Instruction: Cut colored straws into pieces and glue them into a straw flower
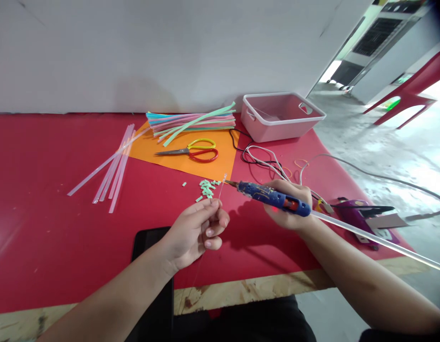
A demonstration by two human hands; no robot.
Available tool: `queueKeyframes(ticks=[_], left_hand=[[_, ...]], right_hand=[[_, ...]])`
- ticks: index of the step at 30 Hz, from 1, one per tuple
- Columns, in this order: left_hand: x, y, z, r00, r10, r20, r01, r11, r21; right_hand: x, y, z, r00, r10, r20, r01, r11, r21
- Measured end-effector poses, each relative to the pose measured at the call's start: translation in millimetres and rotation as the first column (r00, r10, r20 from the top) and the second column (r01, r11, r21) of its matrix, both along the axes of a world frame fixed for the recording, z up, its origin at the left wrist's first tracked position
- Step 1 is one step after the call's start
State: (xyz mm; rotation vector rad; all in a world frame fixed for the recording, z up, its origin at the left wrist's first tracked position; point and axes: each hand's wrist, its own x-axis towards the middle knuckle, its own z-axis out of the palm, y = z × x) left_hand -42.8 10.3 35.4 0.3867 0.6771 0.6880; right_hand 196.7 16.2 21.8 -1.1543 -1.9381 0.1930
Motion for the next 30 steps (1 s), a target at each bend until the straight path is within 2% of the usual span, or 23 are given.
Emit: queueKeyframes(ticks=[3,7,13,19,25,30], left_hand=[[0.9,1.0,0.2,1.000,-0.010,0.007,0.010,1.000,-0.008],[0.7,1.3,0.4,1.000,-0.006,0.012,0.006,1.000,-0.013],[-0.8,0.9,1.0,1.000,-0.004,0.024,0.004,1.000,-0.030],[-1.0,1.0,-0.1,1.000,-0.007,0.025,0.007,0.999,-0.031],[0.4,-0.3,0.9,0.999,-0.021,0.033,0.022,0.999,-0.034],[-1.0,0.0,0.3,0.999,-0.037,0.033,0.038,0.999,-0.028]], right_hand=[[2.9,-0.9,-1.9,0.996,-0.032,0.078,0.029,0.999,0.030],[6.5,-1.0,-5.0,0.994,-0.067,0.084,0.064,0.997,0.044],[4.3,-1.4,-3.5,0.996,-0.024,0.086,0.024,1.000,0.001],[4.4,0.6,-3.6,0.996,0.041,0.075,-0.042,0.999,0.012],[4.8,1.1,-4.1,0.995,0.051,0.084,-0.053,0.998,0.022],[6.1,3.3,-3.4,0.987,0.084,0.135,-0.091,0.995,0.048]])
